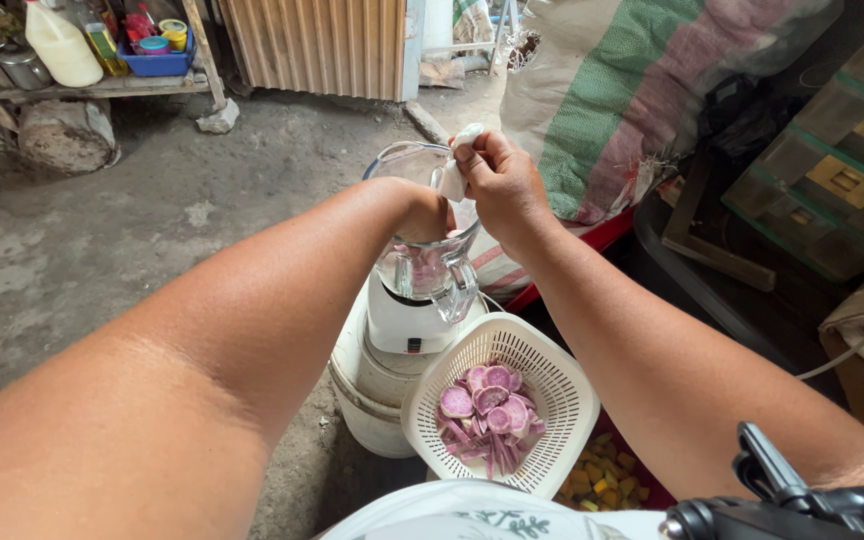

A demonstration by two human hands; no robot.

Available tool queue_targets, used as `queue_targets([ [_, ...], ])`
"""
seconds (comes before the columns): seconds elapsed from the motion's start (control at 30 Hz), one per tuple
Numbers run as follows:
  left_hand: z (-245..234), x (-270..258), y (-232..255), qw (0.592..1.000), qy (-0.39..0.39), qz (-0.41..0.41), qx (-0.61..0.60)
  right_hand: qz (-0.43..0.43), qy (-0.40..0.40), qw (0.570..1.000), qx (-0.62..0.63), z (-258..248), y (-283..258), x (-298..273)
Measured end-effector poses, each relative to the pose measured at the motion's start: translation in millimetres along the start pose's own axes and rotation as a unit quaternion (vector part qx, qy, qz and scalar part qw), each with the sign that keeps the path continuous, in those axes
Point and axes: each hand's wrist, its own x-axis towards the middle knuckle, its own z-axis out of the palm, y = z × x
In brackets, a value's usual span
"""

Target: The person peels the skin off sliced purple yam pieces by hand and places them into a blender jar. The person handles the slices one at a time, removing the outer layer and dropping the peeled pieces into the jar.

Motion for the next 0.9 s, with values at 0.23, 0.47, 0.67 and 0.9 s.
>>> queue_targets([
  [0.23,0.9,-2.7,4.6,1.000,0.014,0.008,0.003,-0.001,-0.002,1.000,0.031,-0.3,3.7,3.3],
  [0.47,-6.3,-19.3,14.7,0.999,0.035,-0.025,-0.021,-0.005,-0.005,0.998,0.064,-0.6,9.5,6.6],
  [0.67,-8.3,-18.4,12.5,0.999,0.031,-0.014,0.024,-0.005,-0.004,0.999,0.053,-0.5,11.5,8.9],
  [0.9,-7.3,-18.4,10.8,0.997,0.045,0.016,0.068,0.006,-0.008,0.997,0.079,-2.6,16.1,11.3],
])
